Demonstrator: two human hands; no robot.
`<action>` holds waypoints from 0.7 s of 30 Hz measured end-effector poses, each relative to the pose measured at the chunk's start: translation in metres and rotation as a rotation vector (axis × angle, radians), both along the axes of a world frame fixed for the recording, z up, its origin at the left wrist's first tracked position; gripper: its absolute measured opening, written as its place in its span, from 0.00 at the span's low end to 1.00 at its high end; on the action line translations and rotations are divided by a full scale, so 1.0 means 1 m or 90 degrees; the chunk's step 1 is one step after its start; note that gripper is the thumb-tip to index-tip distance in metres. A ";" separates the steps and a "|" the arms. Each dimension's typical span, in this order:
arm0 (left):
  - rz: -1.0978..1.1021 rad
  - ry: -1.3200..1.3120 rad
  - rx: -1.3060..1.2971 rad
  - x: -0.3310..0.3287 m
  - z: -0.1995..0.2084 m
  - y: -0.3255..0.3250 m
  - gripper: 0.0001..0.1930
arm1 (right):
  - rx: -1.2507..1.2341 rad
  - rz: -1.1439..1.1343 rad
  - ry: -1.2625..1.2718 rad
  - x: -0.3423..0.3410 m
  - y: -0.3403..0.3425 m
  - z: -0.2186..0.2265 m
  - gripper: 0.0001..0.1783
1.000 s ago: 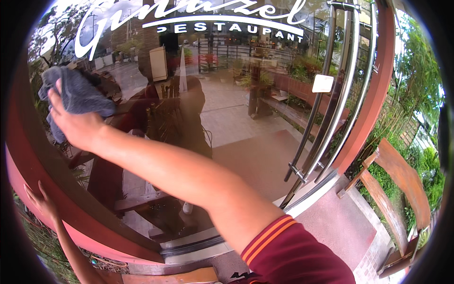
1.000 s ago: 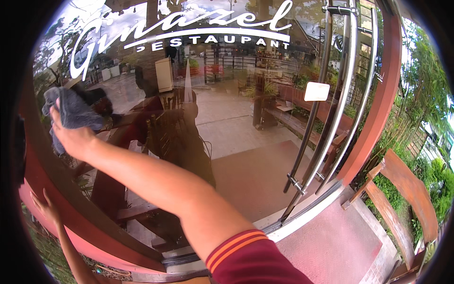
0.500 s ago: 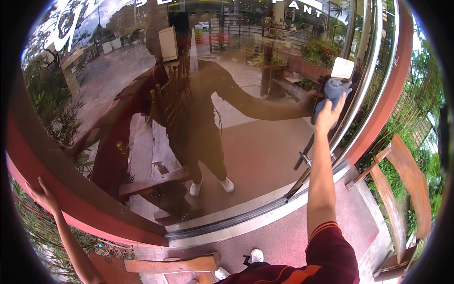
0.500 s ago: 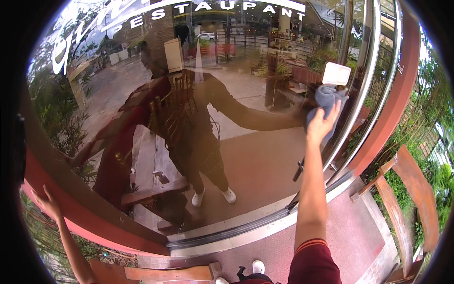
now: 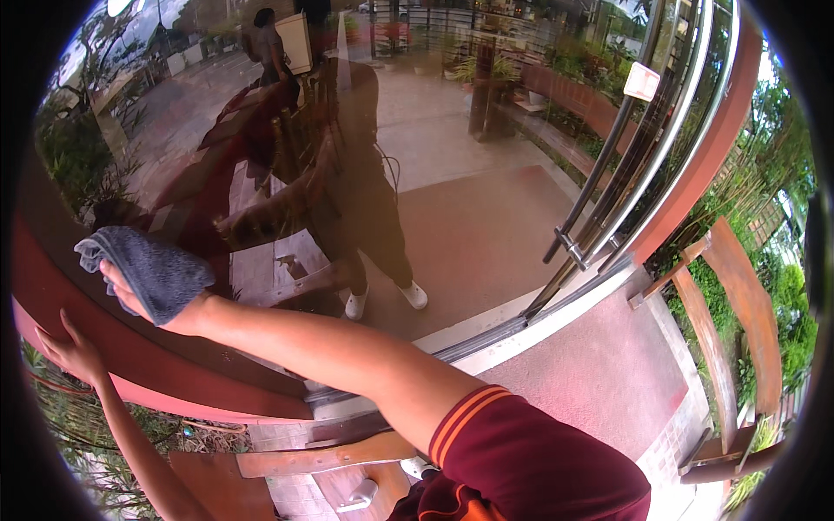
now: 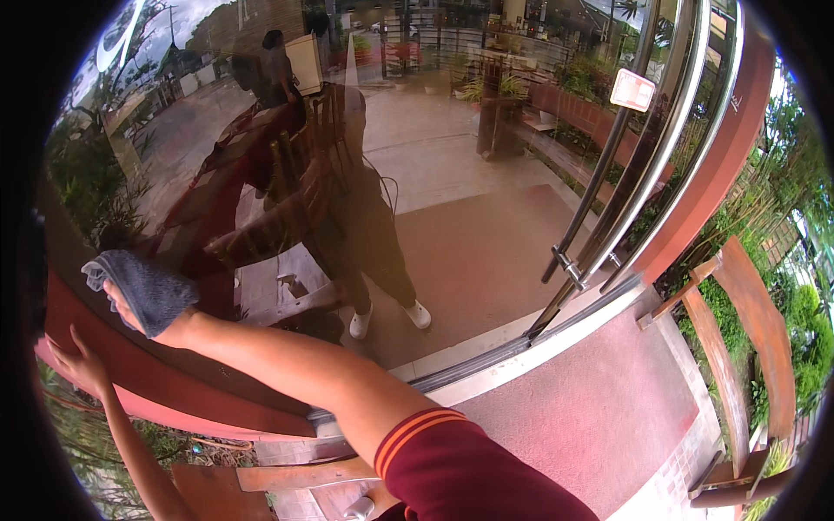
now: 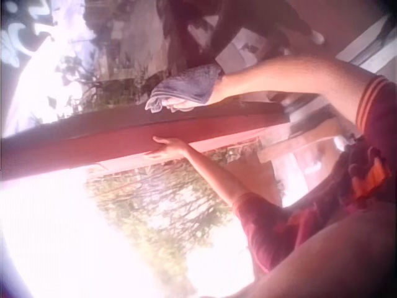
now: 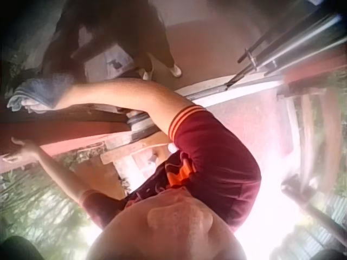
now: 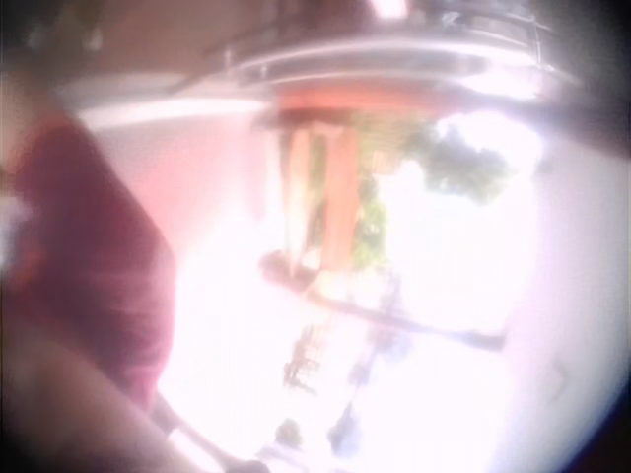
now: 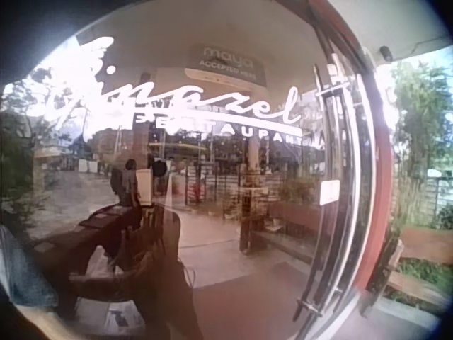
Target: The person cleans a glass door by spraying a cleaning solution and wiping the surface with a cloth. They work on both the exterior and interior sides of the door, systematically covering the entire surface area.
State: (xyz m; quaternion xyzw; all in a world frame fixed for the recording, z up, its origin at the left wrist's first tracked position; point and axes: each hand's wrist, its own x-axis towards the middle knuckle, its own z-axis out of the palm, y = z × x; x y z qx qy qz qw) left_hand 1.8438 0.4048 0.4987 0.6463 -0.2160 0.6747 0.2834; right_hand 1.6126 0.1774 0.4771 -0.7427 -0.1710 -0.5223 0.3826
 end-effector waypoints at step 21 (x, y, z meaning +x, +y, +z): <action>-0.001 0.055 -0.001 -0.019 0.000 -0.010 0.46 | -0.010 -0.762 -0.050 -0.303 -0.182 -0.162 0.37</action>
